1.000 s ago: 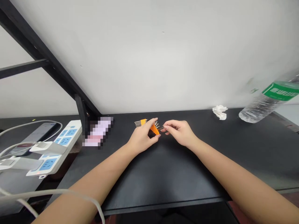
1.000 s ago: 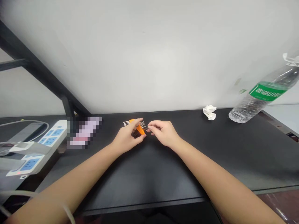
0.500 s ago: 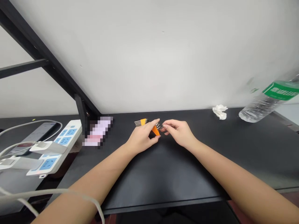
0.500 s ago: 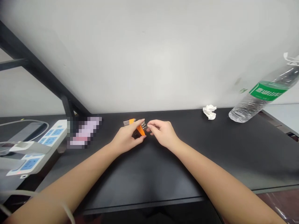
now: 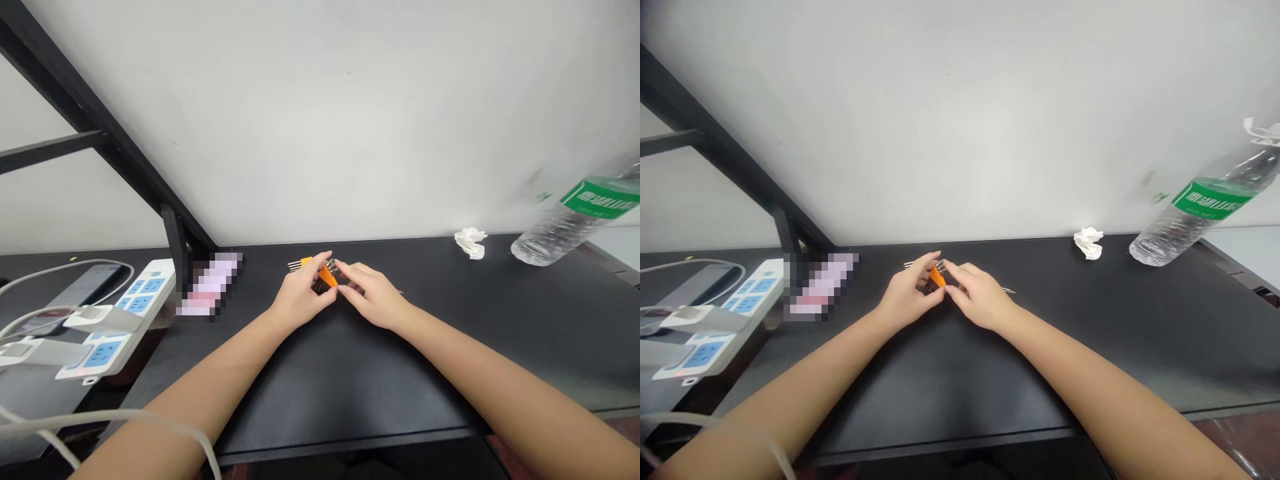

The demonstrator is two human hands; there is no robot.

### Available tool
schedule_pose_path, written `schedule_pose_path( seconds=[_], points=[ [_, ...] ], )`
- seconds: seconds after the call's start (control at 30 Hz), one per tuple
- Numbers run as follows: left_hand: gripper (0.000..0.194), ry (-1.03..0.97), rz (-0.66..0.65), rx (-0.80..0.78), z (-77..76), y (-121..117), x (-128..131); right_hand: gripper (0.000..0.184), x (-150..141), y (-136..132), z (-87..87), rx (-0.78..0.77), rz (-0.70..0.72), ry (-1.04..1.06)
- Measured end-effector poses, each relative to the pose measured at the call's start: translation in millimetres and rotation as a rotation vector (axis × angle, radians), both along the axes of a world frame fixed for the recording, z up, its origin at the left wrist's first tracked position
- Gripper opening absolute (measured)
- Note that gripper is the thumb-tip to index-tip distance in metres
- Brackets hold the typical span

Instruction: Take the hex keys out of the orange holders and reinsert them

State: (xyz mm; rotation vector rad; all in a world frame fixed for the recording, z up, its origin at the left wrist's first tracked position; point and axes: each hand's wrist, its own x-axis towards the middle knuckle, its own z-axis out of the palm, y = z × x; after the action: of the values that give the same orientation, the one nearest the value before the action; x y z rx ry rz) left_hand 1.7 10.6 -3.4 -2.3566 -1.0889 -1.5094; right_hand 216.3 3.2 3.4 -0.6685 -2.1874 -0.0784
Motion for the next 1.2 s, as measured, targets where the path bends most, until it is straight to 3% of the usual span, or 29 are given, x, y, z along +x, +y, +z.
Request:
schedule_pose_path(
  seconds=[0.17,0.3,0.37,0.43,0.53,0.67,0.87,1.03,1.2],
  points=[
    [0.054,0.039,-0.048,0.061,-2.1,5,-2,0.053,-1,-6,4.8,0.147,-0.197,-0.264],
    [0.04,0.017,-0.056,0.123,-1.2,8,-3,0.046,16,-3,20.1,0.228,-0.356,-0.239],
    [0.029,0.013,-0.071,0.177,-0.7,9,-3,0.031,35,3,31.8,0.193,-0.445,-0.191],
    [0.025,0.029,-0.077,0.201,-0.2,9,-3,0.025,56,10,42.8,0.064,-0.495,-0.219],
    [0.027,0.093,-0.062,0.17,0.7,8,-3,0.015,79,17,51.9,-0.11,-0.449,-0.379],
    [0.029,0.131,-0.069,0.109,1.8,3,-5,0.008,87,20,51.7,-0.235,-0.422,-0.423],
    [0.031,0.023,-0.147,0.011,2.7,1,-4,0.008,77,16,50.0,-0.248,-0.415,-0.484],
    [0.062,-0.009,-0.157,-0.105,-0.6,4,-3,0.004,64,8,49.1,-0.232,-0.523,-0.555],
    [0.07,0.018,-0.103,-0.043,-2.8,6,-5,0.011,55,8,44.1,-0.172,-0.376,-0.284]
  ],
)
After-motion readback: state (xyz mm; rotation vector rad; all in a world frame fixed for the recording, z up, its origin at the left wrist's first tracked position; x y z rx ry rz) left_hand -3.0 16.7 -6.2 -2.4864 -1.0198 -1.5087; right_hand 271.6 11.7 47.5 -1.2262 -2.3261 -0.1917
